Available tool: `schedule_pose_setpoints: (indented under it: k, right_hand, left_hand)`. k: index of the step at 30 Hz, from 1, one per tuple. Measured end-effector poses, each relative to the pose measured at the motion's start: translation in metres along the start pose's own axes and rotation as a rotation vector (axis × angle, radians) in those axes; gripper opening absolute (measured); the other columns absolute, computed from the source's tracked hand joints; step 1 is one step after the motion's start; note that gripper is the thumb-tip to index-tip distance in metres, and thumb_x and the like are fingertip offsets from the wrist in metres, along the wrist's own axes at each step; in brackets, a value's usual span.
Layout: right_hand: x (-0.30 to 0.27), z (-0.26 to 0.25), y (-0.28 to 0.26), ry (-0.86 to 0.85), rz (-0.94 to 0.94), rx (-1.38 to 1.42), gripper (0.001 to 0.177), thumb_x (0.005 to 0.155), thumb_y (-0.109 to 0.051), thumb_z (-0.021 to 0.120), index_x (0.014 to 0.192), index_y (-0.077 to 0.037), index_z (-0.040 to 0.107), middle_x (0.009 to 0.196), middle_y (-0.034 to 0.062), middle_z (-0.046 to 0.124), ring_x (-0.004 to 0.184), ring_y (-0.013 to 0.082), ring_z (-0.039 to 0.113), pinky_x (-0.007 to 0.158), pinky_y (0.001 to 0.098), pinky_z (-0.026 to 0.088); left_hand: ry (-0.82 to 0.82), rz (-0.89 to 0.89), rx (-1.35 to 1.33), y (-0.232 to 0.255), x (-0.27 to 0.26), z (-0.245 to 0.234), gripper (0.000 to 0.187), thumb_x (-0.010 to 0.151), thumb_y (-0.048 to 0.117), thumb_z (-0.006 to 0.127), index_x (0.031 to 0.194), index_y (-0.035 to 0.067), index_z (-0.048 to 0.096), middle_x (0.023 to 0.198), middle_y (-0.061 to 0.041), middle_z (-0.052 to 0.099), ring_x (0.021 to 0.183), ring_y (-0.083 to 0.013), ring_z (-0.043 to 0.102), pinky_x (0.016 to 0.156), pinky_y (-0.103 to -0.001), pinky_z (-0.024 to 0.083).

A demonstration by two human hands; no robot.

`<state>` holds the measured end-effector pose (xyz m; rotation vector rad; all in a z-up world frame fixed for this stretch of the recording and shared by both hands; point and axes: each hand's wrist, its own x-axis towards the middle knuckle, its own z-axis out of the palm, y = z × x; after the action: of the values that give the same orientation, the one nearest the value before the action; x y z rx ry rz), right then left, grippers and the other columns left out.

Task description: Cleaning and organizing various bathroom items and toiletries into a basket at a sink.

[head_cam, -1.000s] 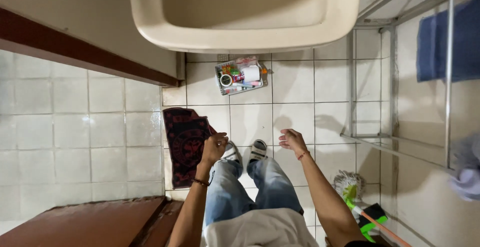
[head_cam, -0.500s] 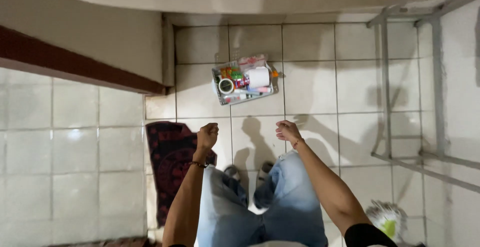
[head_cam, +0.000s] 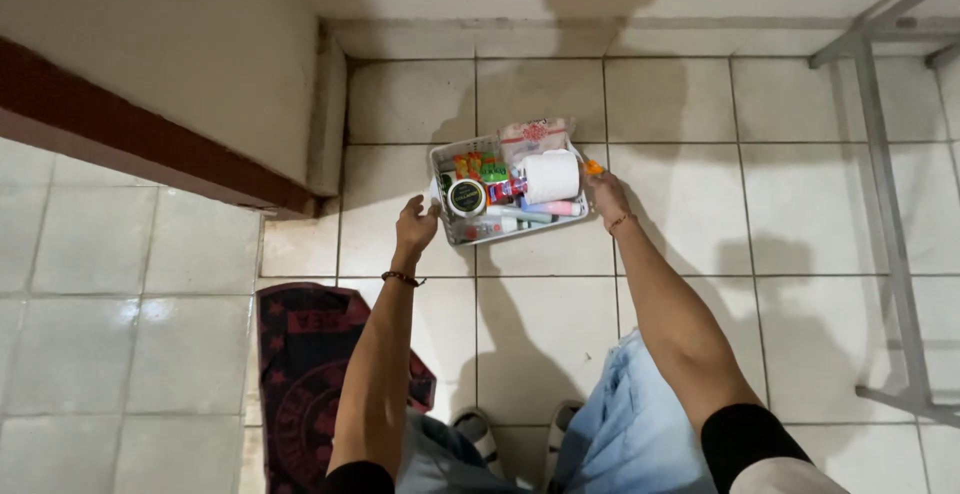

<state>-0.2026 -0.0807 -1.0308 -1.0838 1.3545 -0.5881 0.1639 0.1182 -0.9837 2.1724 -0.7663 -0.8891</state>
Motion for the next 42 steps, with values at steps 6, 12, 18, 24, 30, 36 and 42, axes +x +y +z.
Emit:
schedule_pose_setpoints:
  k: [6,12,18,24,30,36,42]
  right_hand:
    - [0.042,0.008,0.037,-0.262,0.127,0.455,0.046,0.101,-0.042,0.054,0.137,-0.014,0.058,0.137,0.0023,0.064,0.127,0.0183,0.058,0.107,0.0388,0.046]
    - [-0.012,0.019,-0.031,-0.164,0.271,0.324,0.051,0.097,-0.044,0.051,0.138,-0.014,0.055,0.132,0.0066,0.063,0.125,0.0243,0.056,0.109,0.051,0.041]
    - [0.007,-0.012,0.024,-0.098,0.456,0.257,0.065,0.097,-0.06,0.057,0.139,-0.011,0.053,0.137,0.0116,0.054,0.131,0.0279,0.047,0.112,0.0505,0.036]
    - [-0.063,-0.03,0.019,-0.065,0.487,0.275,0.053,0.089,-0.061,0.057,0.125,-0.022,0.058,0.122,0.0004,0.06,0.116,0.0219,0.05,0.1,0.0462,0.038]
    - [-0.175,-0.048,-0.036,0.068,0.469,0.355,0.043,0.091,-0.056,0.059,0.117,-0.023,0.064,0.107,-0.0014,0.066,0.103,0.0197,0.058,0.087,0.0389,0.043]
    - [-0.319,-0.067,-0.112,0.101,0.479,0.492,0.047,0.09,-0.056,0.061,0.122,-0.022,0.065,0.118,-0.0028,0.066,0.112,0.0163,0.056,0.097,0.0383,0.041]
    - [-0.478,-0.078,-0.253,0.059,0.472,0.47,0.053,0.088,-0.056,0.057,0.131,-0.024,0.063,0.126,-0.0039,0.064,0.121,0.0154,0.052,0.102,0.0414,0.037]
  left_hand:
    - [-0.126,-0.157,-0.447,-0.022,0.045,0.05,0.098,0.094,0.056,0.062,0.158,-0.005,0.021,0.158,-0.026,0.039,0.147,-0.0323,0.042,0.118,-0.036,0.035]
    - [-0.242,-0.234,-0.49,-0.029,0.061,0.058,0.098,0.099,0.064,0.047,0.158,-0.006,0.011,0.164,-0.02,0.024,0.153,-0.0298,0.021,0.122,-0.037,0.019]
    - [-0.24,-0.317,-0.69,-0.098,0.097,0.069,0.069,0.109,0.05,0.058,0.117,-0.018,0.055,0.094,-0.016,0.045,0.094,-0.0308,0.053,0.095,-0.046,0.046]
    - [-0.197,-0.551,-0.744,-0.019,-0.004,0.025,0.043,0.089,0.041,0.059,0.116,0.009,0.062,0.087,-0.003,0.065,0.084,-0.0193,0.061,0.083,-0.038,0.048]
    - [-0.113,-0.578,-0.837,0.0,-0.102,-0.002,0.047,0.086,0.041,0.057,0.123,0.014,0.065,0.091,-0.002,0.062,0.087,-0.0193,0.061,0.084,-0.042,0.045]
    - [0.026,-0.406,-0.716,0.042,-0.222,-0.07,0.039,0.092,0.026,0.061,0.123,0.003,0.067,0.104,-0.006,0.074,0.091,-0.0196,0.063,0.079,-0.036,0.047]
    - [0.091,-0.363,-0.579,0.172,-0.366,-0.198,0.036,0.09,0.018,0.066,0.118,-0.002,0.072,0.109,-0.015,0.074,0.097,-0.0206,0.066,0.085,-0.034,0.052]
